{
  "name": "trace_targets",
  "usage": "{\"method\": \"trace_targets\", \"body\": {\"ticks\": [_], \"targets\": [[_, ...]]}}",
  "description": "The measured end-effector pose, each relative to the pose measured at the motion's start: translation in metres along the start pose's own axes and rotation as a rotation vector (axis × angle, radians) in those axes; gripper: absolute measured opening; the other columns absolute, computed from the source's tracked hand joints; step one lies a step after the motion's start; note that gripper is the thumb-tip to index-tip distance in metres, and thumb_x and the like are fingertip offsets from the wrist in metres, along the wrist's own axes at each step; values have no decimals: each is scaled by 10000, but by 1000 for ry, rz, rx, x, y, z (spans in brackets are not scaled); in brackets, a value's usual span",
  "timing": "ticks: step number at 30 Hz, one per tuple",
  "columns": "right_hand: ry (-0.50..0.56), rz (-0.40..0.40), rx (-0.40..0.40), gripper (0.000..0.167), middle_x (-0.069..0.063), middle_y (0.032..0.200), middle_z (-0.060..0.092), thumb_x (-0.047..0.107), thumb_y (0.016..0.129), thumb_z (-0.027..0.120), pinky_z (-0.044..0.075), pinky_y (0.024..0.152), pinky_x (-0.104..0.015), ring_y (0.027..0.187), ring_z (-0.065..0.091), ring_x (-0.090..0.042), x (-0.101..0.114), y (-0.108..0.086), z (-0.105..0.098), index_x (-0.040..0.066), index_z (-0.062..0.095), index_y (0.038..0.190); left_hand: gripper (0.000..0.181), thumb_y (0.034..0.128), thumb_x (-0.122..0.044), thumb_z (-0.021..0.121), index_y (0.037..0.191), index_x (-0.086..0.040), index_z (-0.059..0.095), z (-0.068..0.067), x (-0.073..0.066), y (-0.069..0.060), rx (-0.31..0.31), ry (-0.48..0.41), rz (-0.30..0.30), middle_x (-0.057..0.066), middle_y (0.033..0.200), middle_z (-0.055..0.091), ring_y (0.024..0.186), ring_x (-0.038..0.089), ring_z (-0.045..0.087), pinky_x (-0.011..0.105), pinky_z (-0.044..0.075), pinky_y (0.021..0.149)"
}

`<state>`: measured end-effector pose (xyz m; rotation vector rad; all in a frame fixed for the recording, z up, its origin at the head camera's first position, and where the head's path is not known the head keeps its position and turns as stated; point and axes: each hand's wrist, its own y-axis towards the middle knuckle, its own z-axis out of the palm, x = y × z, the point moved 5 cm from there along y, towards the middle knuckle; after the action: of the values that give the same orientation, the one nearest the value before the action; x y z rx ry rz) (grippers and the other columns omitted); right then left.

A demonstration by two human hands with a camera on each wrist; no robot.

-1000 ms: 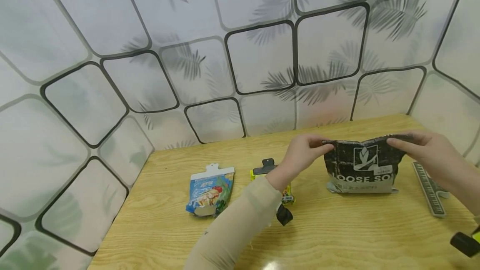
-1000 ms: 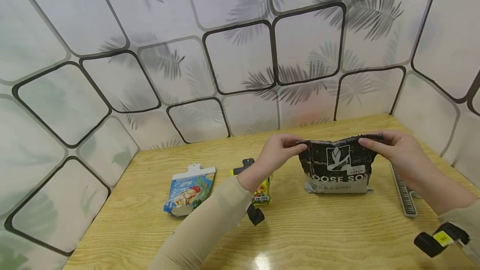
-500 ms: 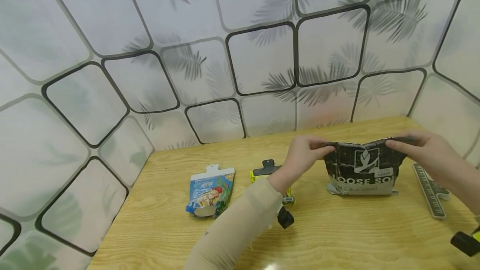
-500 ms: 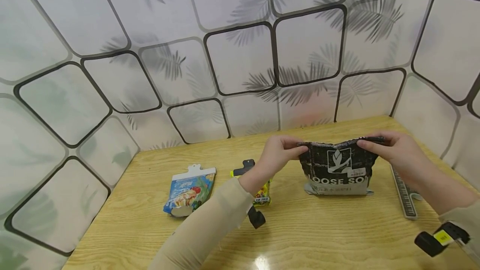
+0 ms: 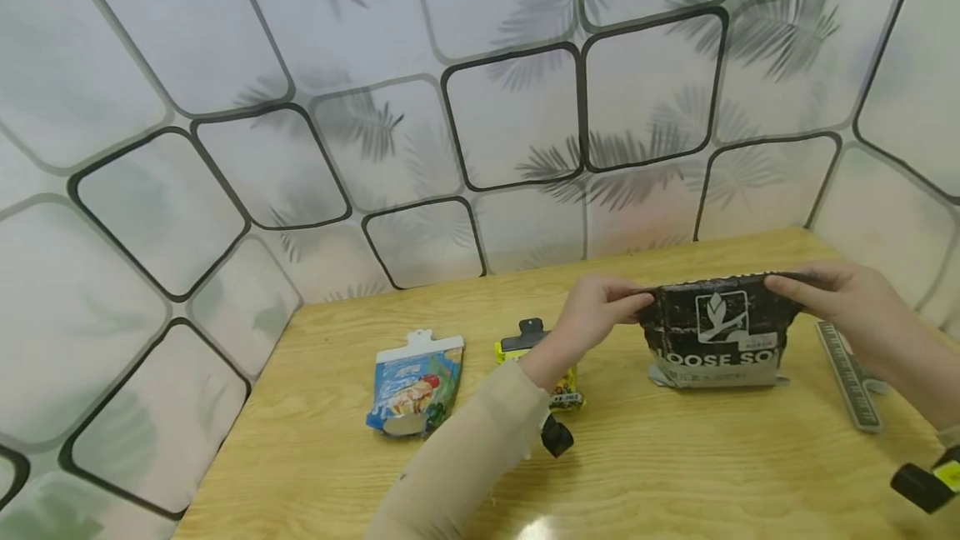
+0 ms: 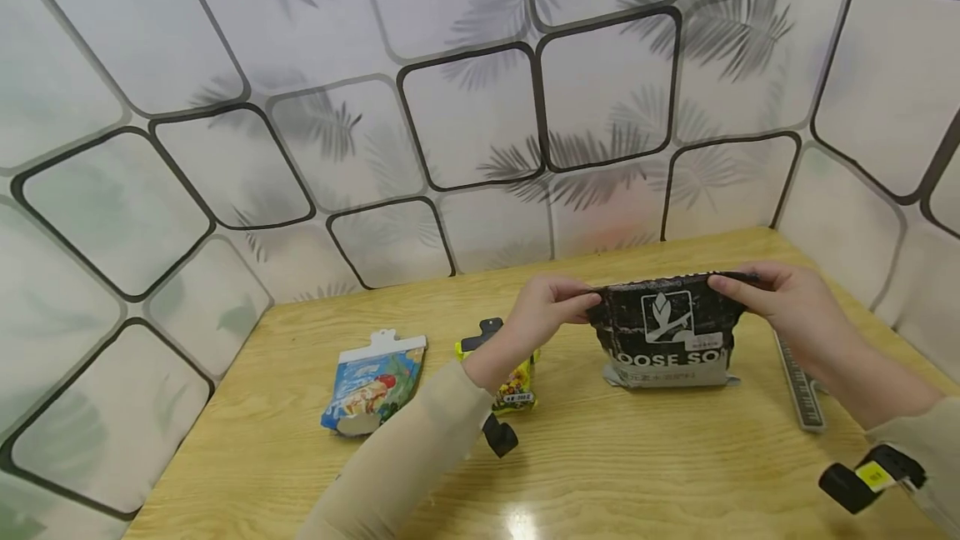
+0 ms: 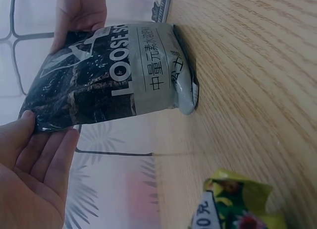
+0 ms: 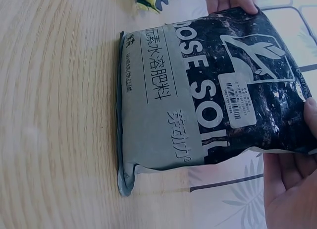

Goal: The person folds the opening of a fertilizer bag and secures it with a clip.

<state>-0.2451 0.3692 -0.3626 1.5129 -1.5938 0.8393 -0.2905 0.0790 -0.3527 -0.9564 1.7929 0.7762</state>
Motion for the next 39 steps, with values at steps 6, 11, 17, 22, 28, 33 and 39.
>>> {"method": "trace_targets", "body": {"ticks": [6,11,17,22,28,33,39], "targets": [[37,-11,7,199,545,983,449,401,1103,590,249,1154,-840,1271,522,-431,-1,1,-1,500,745,1026,271,1052,-160,692,1285,-46,771,-3,1,-1,-19,17,-1,121,1399,719,1043,245,799,182,647,830],[49,-39,41,183,526,1010,459,376,1116,570,219,1130,-865,959,668,71,-6,2,-2,447,739,1107,273,1051,-161,692,1287,-45,770,-3,2,-2,-28,35,1,122,1397,720,1032,256,804,190,650,839],[-13,-50,107,175,123,1319,612,395,1139,505,224,1114,-880,894,501,283,-8,5,-2,338,636,1241,279,1055,-168,687,1294,-47,766,-5,1,-2,-29,49,-2,126,1356,741,1015,254,808,248,665,874],[-13,-48,127,178,120,1283,635,362,1143,505,464,1197,-581,908,559,248,-10,8,-5,410,676,1161,258,1050,-154,691,1267,-44,779,-5,0,-4,-46,67,30,137,1285,772,960,241,815,210,660,826],[26,-18,142,240,469,1057,560,378,1134,523,434,1218,-477,946,570,247,-16,11,-6,416,759,1109,247,1055,-179,689,1249,-66,791,-4,0,-6,-60,84,32,119,1222,798,933,195,815,170,641,809],[61,-7,162,192,473,1052,557,379,1139,510,201,1209,-743,937,521,282,-19,10,-5,429,695,1126,242,1054,-197,691,1242,-88,798,-2,1,-6,-78,78,21,94,1207,806,916,170,812,175,641,811],[43,-44,163,172,494,1094,507,307,1153,492,440,1235,-371,957,517,292,-21,4,-4,420,612,1201,239,1050,-190,696,1238,-84,799,1,4,-4,-86,53,7,96,1202,807,914,171,810,225,662,821]]}}
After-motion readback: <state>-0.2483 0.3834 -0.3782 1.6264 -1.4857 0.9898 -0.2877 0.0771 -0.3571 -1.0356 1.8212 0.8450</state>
